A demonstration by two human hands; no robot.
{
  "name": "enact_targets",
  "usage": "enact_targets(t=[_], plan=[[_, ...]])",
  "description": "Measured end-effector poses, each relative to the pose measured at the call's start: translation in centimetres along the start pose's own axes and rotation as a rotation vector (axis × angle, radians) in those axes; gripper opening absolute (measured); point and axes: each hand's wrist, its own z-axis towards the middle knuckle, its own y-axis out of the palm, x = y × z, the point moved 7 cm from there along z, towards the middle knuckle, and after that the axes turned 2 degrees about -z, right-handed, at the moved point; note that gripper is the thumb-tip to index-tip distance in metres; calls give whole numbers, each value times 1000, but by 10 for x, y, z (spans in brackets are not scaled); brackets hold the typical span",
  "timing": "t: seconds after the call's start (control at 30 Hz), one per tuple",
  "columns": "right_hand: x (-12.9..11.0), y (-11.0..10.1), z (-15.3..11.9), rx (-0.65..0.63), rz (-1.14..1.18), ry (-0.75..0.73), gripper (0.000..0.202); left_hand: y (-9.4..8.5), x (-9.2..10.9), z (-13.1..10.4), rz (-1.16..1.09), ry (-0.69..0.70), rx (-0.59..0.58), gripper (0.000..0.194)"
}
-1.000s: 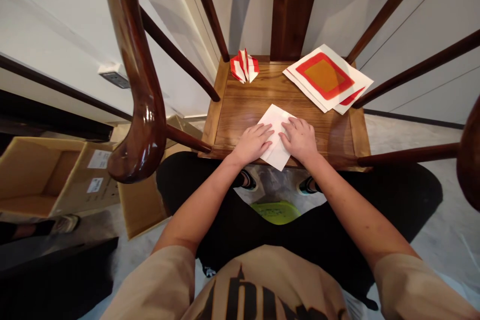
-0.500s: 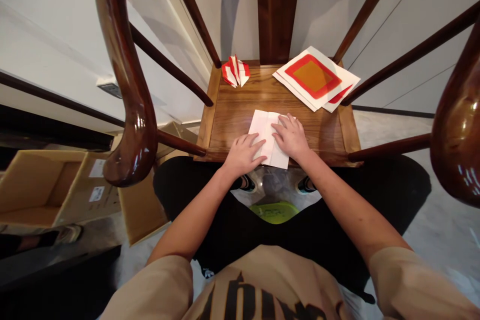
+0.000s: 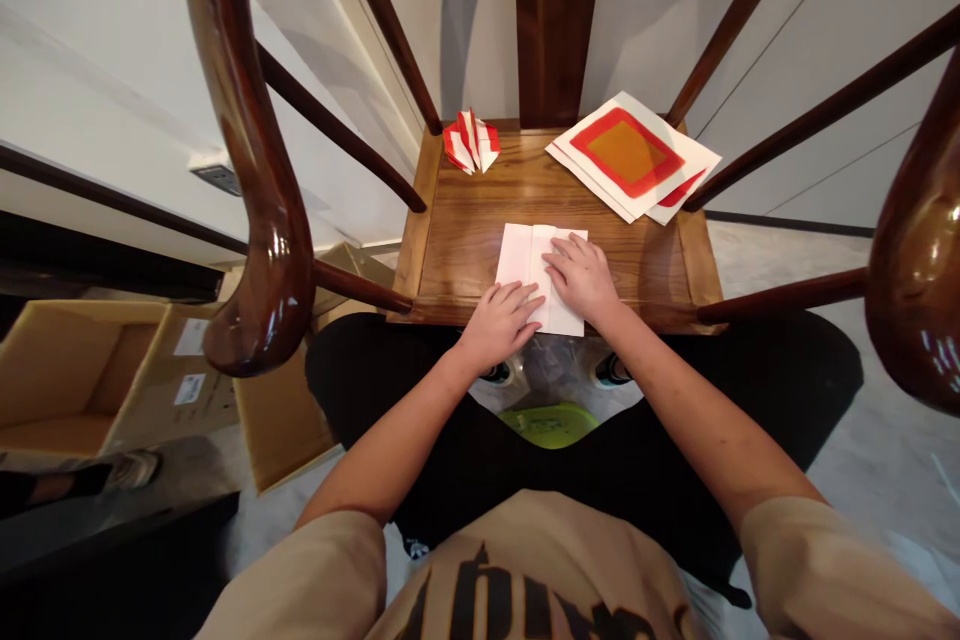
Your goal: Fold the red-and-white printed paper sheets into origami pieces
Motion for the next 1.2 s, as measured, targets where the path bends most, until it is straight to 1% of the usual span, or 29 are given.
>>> enact_targets(t=[0.07, 0.17, 0.27, 0.37, 0.47, 0.57, 0.67, 0.73, 0.8, 0.87, 0.97, 1.03, 1.1, 1.13, 1.2], plan=[[-1, 1, -1, 1, -4, -18, 32, -1, 0, 1, -28, -2, 6, 42], [-1, 1, -1, 13, -5, -24, 31, -3, -1, 3, -75, -27, 45, 37], [-2, 0, -2, 22, -6, -23, 30, -4, -8, 7, -148, -118, 99, 29], [-4, -1, -2, 31, -6, -29, 30, -6, -21, 17, -245, -247, 177, 26], [-6, -3, -1, 34, 14, -38, 30, -13, -39, 34, -329, -385, 271, 29], [-3, -5, -1, 48, 47, -5, 32, -17, -55, 54, -361, -520, 266, 31], [4, -8, 0, 81, 92, 51, 38, -23, -67, 65, -357, -566, 258, 31], [8, -9, 1, 110, 132, 80, 39, -30, -75, 61, -332, -582, 293, 33], [12, -11, 1, 144, 175, 101, 38, -35, -83, 50, -290, -619, 327, 35], [14, -12, 2, 163, 210, 115, 33, -36, -88, 37, -272, -677, 328, 38], [14, -9, 4, 129, 242, 96, 25, -29, -84, 29, -334, -701, 304, 41], [12, -8, 4, 106, 274, 69, 23, -24, -77, 31, -402, -679, 298, 43], [12, -10, 4, 126, 327, 71, 23, -20, -73, 33, -469, -667, 320, 44], [13, -13, 3, 151, 356, 95, 23, -18, -73, 34, -508, -664, 334, 43], [17, -17, 1, 202, 399, 190, 25, -14, -75, 35, -596, -663, 354, 41]])
